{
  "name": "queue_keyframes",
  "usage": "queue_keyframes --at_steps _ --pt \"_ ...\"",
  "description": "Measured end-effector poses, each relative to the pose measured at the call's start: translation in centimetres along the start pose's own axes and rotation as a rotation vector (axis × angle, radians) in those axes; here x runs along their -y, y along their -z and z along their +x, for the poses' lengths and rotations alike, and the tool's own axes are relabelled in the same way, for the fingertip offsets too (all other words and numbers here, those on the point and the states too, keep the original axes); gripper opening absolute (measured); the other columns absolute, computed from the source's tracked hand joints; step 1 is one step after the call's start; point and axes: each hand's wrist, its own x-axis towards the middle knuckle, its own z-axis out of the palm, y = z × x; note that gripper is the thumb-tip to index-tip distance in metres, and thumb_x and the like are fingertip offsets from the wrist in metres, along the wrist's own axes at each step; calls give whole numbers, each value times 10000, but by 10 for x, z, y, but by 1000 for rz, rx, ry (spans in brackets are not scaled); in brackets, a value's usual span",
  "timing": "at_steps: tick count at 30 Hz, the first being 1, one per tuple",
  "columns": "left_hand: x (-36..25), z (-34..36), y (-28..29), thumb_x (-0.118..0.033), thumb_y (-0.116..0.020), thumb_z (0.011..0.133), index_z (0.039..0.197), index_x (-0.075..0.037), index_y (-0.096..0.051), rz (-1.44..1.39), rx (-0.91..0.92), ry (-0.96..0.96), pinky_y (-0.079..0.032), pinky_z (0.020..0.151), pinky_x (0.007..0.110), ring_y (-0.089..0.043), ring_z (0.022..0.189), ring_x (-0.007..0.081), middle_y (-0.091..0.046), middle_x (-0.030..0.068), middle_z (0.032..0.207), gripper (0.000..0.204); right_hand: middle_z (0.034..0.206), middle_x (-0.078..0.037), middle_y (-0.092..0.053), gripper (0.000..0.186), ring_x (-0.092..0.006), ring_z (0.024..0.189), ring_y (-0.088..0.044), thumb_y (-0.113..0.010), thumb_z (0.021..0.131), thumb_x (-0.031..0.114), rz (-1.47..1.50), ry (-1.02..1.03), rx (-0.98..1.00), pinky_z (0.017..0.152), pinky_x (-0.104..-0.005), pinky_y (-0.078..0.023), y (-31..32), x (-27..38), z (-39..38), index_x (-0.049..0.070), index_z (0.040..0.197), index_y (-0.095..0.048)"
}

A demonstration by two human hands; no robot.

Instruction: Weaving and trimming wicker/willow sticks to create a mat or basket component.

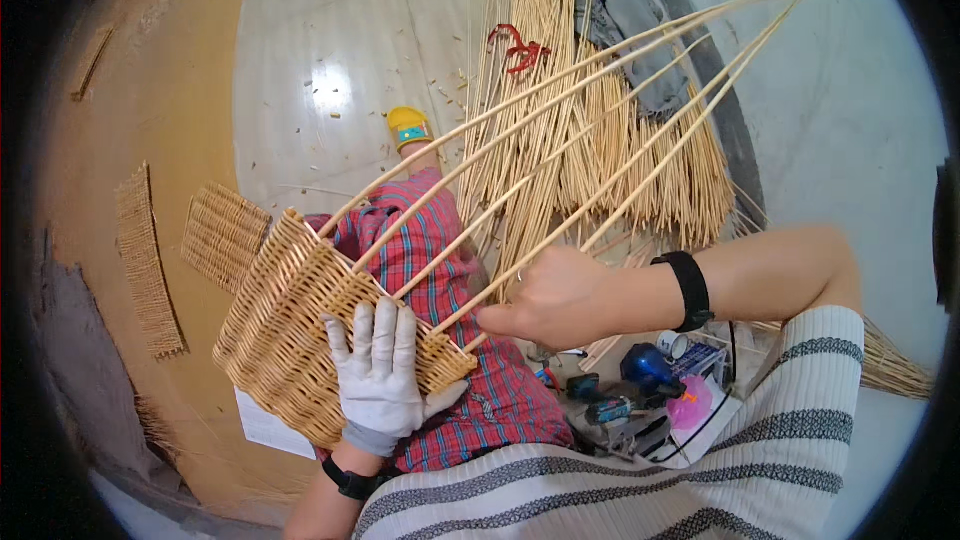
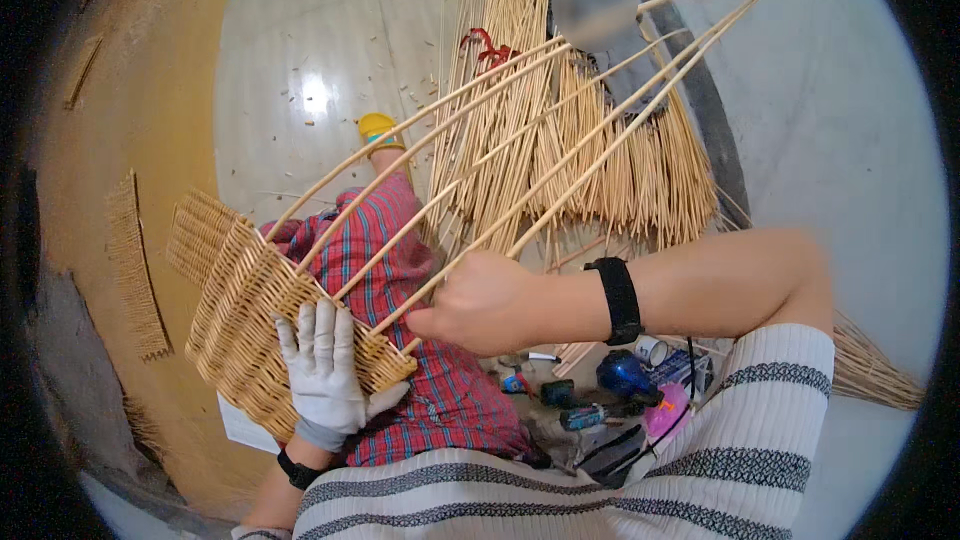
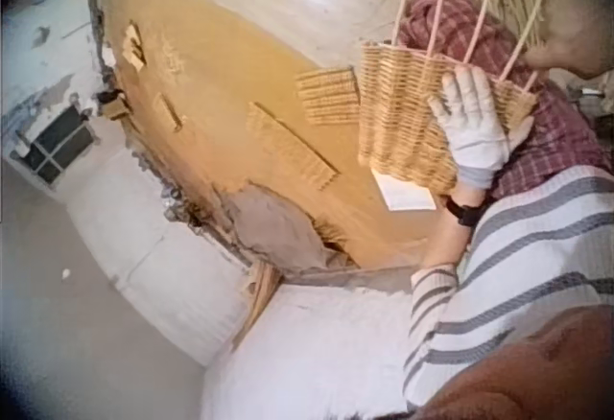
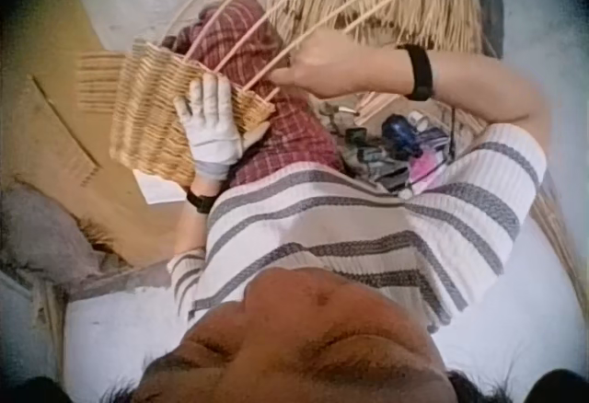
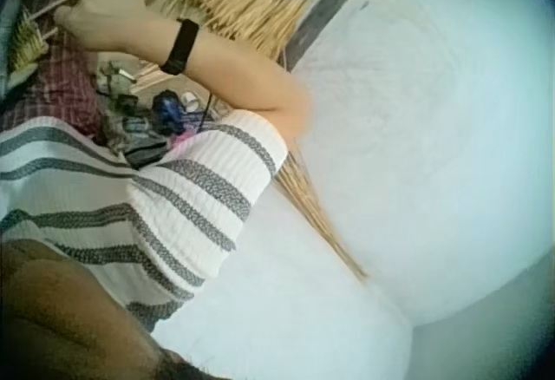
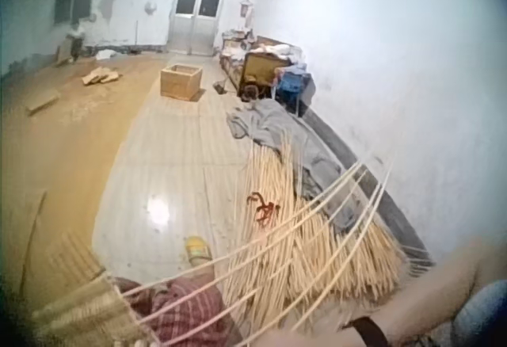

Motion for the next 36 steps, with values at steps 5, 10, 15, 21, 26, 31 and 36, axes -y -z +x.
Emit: queue_keyframes --at_steps 5,10,15,21,26,31,36 --pt "-3 6 5 -696 -701 756 1453 22 -460 -87 -3 23 -76 1227 630 -207 1528 361 -371 193 1574 1029 546 -87 -577 137 -295 527 -645 -617 786 207 44 -22 -44 483 -436 -492 -14 7 10 104 876 -609" --pt "-4 19 7 -686 -718 745 1470 41 -406 -91 -24 7 -103 1221 630 -261 1501 390 -386 223 1550 1073 560 -82 -549 171 -283 513 -628 -619 795 213 68 42 -140 440 -435 -469 -39 19 25 107 922 -574" --pt "-3 12 6 -731 -710 733 1510 53 -312 -118 -97 -21 -100 1226 607 -262 1496 405 -344 241 1572 1173 594 -62 -540 160 -274 541 -630 -610 856 251 -25 95 -191 451 -431 -461 -41 3 16 105 916 -580" --pt "-6 10 4 -727 -714 731 1528 9 -313 -43 -71 -19 -120 1227 596 -246 1509 387 -332 219 1591 1157 647 -89 -614 330 -306 636 -655 -608 931 406 225 -681 -118 571 -464 -495 -50 73 7 116 774 -590" --pt "-10 14 8 -658 -784 698 1488 -68 -444 -29 -108 -45 -117 1226 604 -247 1499 405 -349 208 1587 1044 835 -137 -680 224 -298 820 -688 -611 949 351 131 -485 -652 680 -450 -519 -68 66 -7 135 925 -666" --pt "-34 21 20 -430 -806 737 1489 -147 -483 60 -126 -130 -130 1227 588 -258 1479 459 -363 206 1582 866 941 -118 -663 247 -312 917 -631 -620 962 241 51 -451 -1087 792 -431 -482 -137 41 -96 112 1166 -670" --pt "-27 68 59 -703 -680 745 1214 -125 -653 144 123 -373 -120 1218 641 -384 1400 425 -516 147 1411 746 1003 -197 -690 233 -386 929 -673 -573 936 222 520 -1350 -69 788 -505 -538 -320 56 -177 56 1033 -704"
